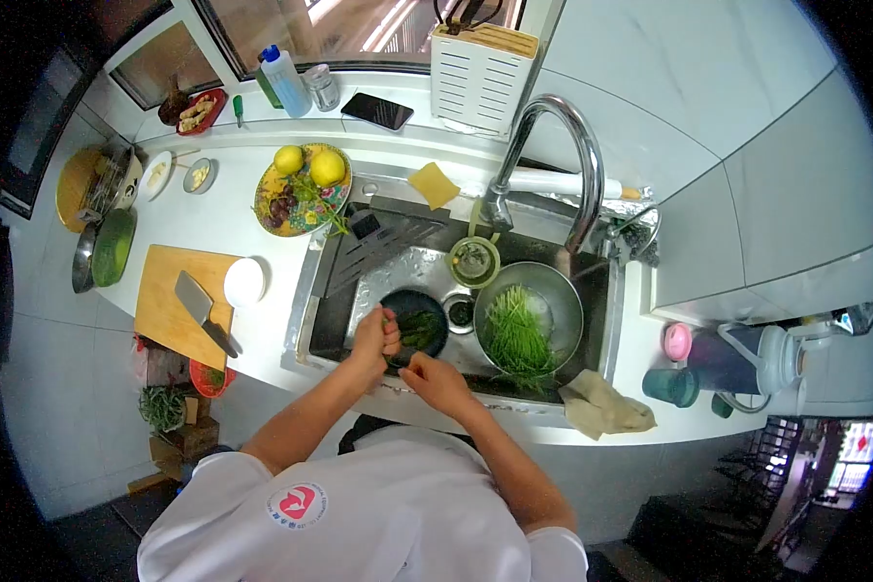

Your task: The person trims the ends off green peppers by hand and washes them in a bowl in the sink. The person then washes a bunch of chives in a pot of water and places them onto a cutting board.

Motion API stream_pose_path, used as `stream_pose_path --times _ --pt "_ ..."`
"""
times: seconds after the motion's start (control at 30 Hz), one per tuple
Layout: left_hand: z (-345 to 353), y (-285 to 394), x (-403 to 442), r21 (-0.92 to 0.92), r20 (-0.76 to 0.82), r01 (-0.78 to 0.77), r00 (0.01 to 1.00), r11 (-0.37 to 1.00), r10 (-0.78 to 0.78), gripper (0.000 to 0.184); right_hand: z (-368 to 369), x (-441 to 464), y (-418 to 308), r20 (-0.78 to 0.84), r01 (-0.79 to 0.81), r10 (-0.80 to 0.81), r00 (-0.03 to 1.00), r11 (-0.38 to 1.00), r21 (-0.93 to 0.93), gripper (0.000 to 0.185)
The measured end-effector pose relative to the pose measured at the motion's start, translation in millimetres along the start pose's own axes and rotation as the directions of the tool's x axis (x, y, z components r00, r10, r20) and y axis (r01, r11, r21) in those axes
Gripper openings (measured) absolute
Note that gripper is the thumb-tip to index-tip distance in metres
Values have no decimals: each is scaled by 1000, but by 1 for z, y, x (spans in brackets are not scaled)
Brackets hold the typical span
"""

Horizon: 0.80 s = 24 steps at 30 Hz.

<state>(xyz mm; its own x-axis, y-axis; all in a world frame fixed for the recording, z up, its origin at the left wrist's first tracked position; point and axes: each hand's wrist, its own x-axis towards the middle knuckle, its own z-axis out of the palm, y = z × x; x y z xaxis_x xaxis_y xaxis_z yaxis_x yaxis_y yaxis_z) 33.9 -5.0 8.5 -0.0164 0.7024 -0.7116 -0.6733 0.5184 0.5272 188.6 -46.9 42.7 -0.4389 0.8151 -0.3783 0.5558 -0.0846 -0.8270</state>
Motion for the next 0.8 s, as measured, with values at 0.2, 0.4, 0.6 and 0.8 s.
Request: stream_pose_path --times 0.2,0.4,0.6,0.8 --pt "-18 7 18 -5 -6 195 981 981 -195 57 -35 -25 2 -175 -1 6 985 1000 31 26" --pt "-42 -13 52 72 -36 141 990 987 -139 66 -87 -34 -6 -427 86 4 904 978 190 22" --pt "-71 -44 91 26 -148 173 975 985 -167 73 -143 -45 -48 -645 256 134 752 843 474 21" --pt "-60 -26 59 105 -211 252 951 962 -226 76 -181 -33 -44 -772 370 190 607 792 486 20"
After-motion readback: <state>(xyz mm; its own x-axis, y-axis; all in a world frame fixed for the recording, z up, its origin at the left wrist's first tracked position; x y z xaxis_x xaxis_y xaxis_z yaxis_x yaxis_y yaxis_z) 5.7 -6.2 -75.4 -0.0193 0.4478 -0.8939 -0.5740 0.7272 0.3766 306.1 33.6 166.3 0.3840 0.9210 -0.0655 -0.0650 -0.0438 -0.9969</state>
